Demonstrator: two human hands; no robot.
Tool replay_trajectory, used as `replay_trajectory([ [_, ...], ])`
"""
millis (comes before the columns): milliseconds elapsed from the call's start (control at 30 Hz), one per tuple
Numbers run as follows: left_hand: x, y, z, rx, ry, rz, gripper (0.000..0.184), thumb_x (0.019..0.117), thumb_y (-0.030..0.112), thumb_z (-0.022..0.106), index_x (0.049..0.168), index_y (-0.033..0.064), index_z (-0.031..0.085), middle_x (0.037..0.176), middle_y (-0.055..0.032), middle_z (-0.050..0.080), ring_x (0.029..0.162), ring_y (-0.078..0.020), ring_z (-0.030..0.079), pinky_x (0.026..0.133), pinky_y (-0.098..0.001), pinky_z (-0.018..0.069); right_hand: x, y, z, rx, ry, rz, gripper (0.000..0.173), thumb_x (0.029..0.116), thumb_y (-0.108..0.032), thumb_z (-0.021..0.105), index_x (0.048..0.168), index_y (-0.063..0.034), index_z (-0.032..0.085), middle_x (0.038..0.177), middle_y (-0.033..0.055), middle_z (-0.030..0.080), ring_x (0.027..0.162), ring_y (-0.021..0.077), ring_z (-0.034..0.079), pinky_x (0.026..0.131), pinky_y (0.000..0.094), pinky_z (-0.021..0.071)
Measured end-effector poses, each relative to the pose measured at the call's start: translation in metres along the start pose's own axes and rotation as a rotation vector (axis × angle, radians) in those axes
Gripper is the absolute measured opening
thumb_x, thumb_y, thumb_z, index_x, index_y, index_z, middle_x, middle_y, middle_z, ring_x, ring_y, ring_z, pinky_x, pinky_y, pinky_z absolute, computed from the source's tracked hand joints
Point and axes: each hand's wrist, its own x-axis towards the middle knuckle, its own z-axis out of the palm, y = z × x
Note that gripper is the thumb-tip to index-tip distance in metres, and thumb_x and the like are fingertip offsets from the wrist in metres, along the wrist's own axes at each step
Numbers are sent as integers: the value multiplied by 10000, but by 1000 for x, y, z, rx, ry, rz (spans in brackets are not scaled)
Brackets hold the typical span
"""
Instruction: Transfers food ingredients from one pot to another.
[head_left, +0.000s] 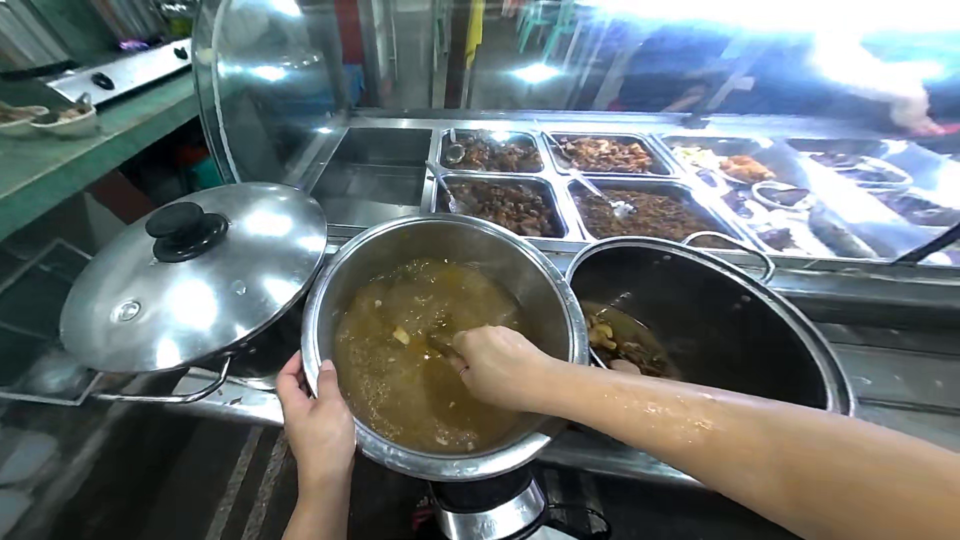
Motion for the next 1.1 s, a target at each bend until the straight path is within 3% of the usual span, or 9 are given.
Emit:
replay_trajectory([
  [333,0,-1,-1,16,-2,26,376,1049,60,506,1399,-62,439,1220,-183,555,1048,-135,596,896,-270,503,-13,12,-2,268,-108,26,280,1092,-253,496,968,-33,616,787,64,543,693,160,542,645,350,457],
  [600,-2,0,-1,-3,-2,21,366,1049,63,506,1388,-56,439,1176,-151,558,997,-90,601,862,-229,506,-41,20,-15,431,-126,91,269,1090,-247,518,943,-48,626,716,12,484,615,95,467,600,281,413],
  [833,-1,-2,-1,-7,-2,30,366,1045,57,508,1384,-65,447,1183,-148,554,1005,-85,588,868,-220,491,-58,33,-25,422,-108,70,234,1076,-229,562,974,-44,663,709,5,527,616,75,498,606,255,435],
  [1100,0,-1,0,-3,8,22,361,1048,53,507,1386,-58,447,1148,-133,551,965,-62,582,838,-201,489,-79,66,-28,751,-47,80,245,1068,-142,559,846,-75,641,564,-44,442,447,18,352,441,171,299],
])
